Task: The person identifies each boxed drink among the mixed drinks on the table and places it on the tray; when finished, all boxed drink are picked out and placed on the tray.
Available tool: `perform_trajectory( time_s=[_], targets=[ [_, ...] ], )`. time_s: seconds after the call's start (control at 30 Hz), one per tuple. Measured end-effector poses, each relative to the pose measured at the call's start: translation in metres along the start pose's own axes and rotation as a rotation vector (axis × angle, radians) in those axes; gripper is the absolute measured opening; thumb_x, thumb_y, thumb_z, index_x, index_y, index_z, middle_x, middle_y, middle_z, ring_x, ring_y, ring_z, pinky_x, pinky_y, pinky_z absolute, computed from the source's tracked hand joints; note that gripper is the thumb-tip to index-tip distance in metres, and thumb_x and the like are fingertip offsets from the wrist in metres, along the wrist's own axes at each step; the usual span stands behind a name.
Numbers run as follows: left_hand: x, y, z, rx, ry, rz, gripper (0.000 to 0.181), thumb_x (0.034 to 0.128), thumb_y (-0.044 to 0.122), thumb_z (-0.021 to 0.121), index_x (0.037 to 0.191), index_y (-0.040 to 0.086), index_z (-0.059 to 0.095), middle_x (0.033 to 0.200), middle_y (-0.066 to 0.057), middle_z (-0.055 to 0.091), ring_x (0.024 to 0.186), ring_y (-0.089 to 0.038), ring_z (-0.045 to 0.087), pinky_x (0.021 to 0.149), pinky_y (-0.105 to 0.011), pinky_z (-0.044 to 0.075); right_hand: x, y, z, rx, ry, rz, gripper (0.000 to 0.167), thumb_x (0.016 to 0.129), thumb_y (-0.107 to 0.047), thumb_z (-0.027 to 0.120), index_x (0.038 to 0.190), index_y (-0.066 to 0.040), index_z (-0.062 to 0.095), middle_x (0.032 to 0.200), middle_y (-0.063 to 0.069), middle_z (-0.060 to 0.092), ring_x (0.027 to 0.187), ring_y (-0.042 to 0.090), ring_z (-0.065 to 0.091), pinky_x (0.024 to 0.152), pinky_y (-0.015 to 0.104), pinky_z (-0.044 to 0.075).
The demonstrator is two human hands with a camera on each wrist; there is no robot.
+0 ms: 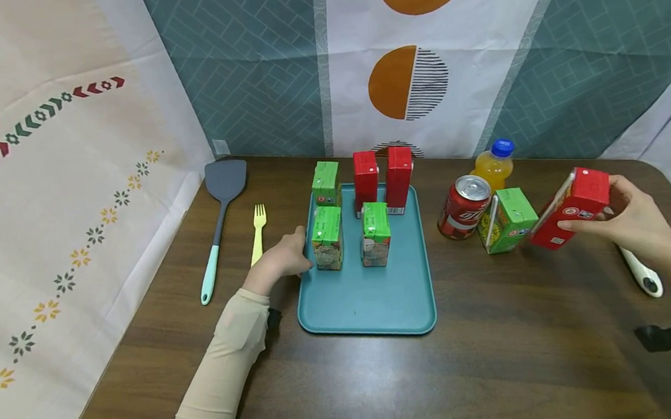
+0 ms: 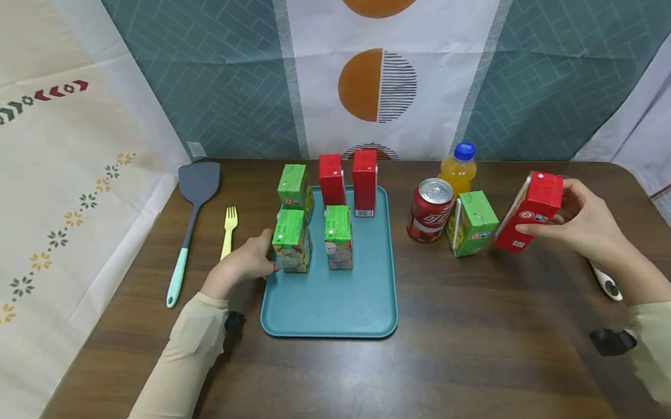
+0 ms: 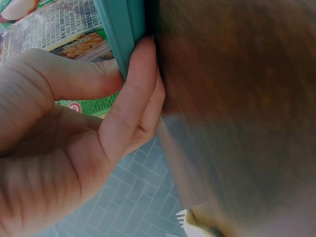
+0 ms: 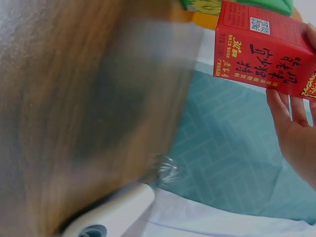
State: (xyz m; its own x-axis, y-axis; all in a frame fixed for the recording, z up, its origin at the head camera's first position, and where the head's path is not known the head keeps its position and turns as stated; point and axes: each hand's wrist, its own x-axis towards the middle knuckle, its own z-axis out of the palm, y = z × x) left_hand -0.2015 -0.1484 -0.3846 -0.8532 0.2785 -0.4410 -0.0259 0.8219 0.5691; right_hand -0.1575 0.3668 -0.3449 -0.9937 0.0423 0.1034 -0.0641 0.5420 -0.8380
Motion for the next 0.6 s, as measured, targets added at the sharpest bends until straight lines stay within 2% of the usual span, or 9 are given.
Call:
perform_trajectory(
  time_s=[0.17, 0.33, 0.6],
  targets=[
    [-0.001, 0.001, -0.001, 0.009, -0.014, 0.007, 0.073, 0.0858, 0.0, 0.055, 0.141, -0.013, 0.009, 0.114, -0.034, 0.052, 0.061, -0.023, 0.063, 0.056, -0.032, 0.052, -0.013, -0.013, -0.008, -0.07, 0.045, -0.037, 0.059, 0.075, -0.001, 0.075, 0.113, -0.035, 0.046, 0.098, -0.029, 0.053, 0.074, -0.013, 0.054, 0.061, 0.005, 0.042],
    [-0.001, 0.0, -0.002, 0.022, 0.001, 0.012, 0.072, 0.0856, 0.0, 0.054, 0.141, -0.012, 0.011, 0.111, -0.032, 0.054, 0.063, -0.024, 0.063, 0.055, -0.031, 0.051, -0.021, -0.026, -0.012, -0.051, 0.061, -0.116, 0.067, 0.071, 0.009, 0.074, 0.121, -0.028, 0.048, 0.104, -0.02, 0.054, 0.072, -0.012, 0.058, 0.061, 0.005, 0.045],
    [-0.002, 0.0, 0.0, 0.037, 0.012, 0.023, 0.07, 0.0851, 0.001, 0.057, 0.14, -0.011, 0.016, 0.11, -0.032, 0.055, 0.061, -0.024, 0.063, 0.053, -0.031, 0.05, -0.035, -0.052, -0.005, -0.077, 0.072, -0.2, 0.076, 0.065, 0.015, 0.074, 0.125, -0.024, 0.049, 0.109, -0.018, 0.053, 0.081, -0.009, 0.053, 0.065, 0.002, 0.042]
  ],
)
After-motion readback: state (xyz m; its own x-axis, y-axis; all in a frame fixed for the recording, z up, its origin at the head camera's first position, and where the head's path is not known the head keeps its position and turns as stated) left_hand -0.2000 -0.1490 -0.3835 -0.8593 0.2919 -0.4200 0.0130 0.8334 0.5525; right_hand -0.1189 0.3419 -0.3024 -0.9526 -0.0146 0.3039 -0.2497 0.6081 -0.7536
